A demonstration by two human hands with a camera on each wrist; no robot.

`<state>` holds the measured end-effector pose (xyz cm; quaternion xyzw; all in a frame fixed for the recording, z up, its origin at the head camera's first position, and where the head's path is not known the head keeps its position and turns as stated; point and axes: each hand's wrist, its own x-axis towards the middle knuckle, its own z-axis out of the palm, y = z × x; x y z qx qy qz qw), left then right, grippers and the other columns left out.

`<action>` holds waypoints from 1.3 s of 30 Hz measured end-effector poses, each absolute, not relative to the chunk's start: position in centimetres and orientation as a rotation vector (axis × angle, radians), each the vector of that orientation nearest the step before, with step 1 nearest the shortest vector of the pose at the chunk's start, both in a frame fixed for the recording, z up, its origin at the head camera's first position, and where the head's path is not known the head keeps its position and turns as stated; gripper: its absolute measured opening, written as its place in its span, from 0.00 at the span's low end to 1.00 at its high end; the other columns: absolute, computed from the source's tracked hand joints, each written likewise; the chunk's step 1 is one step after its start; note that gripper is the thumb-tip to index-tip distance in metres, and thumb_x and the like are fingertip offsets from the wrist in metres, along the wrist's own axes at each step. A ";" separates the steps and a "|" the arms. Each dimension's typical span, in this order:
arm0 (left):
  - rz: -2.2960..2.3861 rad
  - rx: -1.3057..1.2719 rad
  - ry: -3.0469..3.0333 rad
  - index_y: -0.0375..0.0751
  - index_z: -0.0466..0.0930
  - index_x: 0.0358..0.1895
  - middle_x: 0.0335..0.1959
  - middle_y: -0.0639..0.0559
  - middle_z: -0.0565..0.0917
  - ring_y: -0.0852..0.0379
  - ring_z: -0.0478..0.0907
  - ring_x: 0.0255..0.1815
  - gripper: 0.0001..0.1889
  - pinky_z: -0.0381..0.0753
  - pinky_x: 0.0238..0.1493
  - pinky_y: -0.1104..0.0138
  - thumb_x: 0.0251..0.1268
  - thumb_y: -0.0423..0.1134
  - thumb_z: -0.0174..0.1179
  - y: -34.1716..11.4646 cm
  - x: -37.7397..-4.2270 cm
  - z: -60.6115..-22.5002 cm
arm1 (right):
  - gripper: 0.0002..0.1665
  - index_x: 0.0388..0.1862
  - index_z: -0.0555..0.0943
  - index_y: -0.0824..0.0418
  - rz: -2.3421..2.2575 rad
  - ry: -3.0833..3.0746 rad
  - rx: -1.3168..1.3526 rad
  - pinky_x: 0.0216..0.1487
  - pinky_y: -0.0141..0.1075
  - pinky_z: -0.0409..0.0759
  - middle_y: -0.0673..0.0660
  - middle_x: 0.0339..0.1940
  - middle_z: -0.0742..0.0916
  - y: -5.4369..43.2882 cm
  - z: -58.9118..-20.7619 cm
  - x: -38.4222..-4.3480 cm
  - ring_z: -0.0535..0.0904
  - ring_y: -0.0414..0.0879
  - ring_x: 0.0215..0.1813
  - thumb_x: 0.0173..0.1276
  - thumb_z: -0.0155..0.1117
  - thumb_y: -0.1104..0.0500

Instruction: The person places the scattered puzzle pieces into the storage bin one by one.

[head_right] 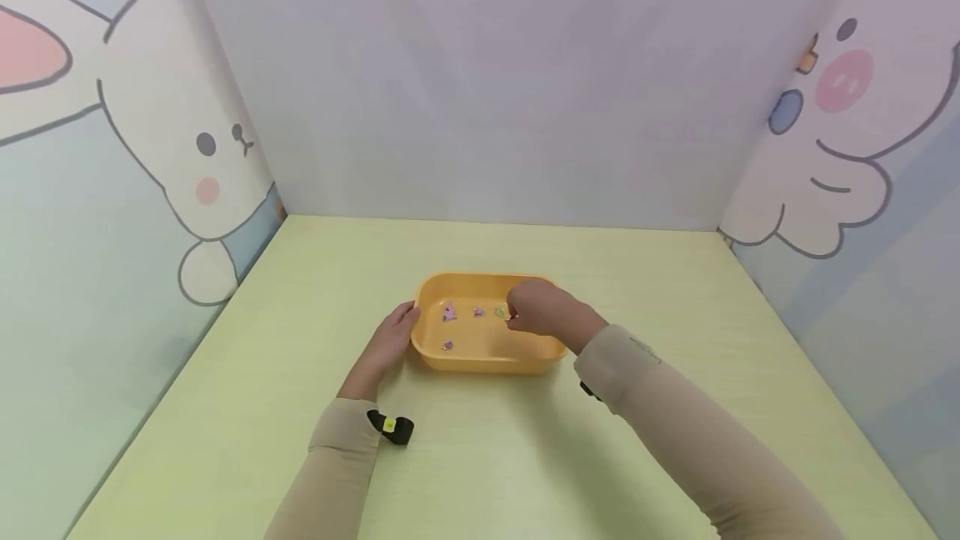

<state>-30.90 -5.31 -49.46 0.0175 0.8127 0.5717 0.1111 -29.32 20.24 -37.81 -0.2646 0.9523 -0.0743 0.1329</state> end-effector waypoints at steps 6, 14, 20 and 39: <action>1.678 0.051 2.385 0.39 0.62 0.73 0.71 0.42 0.66 0.43 0.58 0.72 0.27 0.57 0.70 0.48 0.79 0.50 0.39 -5.3 -30.9 -49.4 | 0.12 0.23 0.80 0.58 -0.119 2.740 -0.769 0.28 0.34 0.67 0.46 0.18 0.75 18.4 -38.5 -30.1 0.63 0.40 0.22 0.67 0.66 0.60; 1.670 0.054 2.388 0.39 0.62 0.73 0.71 0.42 0.66 0.43 0.58 0.72 0.28 0.57 0.70 0.48 0.79 0.51 0.39 -5.0 -30.9 -49.2 | 0.11 0.23 0.81 0.58 -0.099 2.723 -0.791 0.30 0.34 0.72 0.46 0.19 0.77 16.9 -39.2 -30.7 0.68 0.41 0.24 0.65 0.68 0.59; 1.663 0.055 2.398 0.40 0.63 0.73 0.71 0.43 0.66 0.44 0.58 0.73 0.27 0.57 0.70 0.49 0.79 0.51 0.39 -5.0 -30.9 -49.0 | 0.12 0.21 0.79 0.57 -0.146 2.709 -0.799 0.30 0.33 0.70 0.46 0.18 0.75 16.3 -39.7 -30.8 0.67 0.40 0.24 0.64 0.68 0.60; 1.653 0.052 2.410 0.38 0.63 0.72 0.71 0.42 0.66 0.43 0.58 0.72 0.27 0.57 0.70 0.49 0.79 0.50 0.39 -5.2 -31.0 -49.2 | 0.09 0.25 0.78 0.58 0.014 2.660 -0.773 0.36 0.39 0.76 0.50 0.23 0.79 13.9 -42.3 -31.9 0.72 0.45 0.29 0.66 0.66 0.63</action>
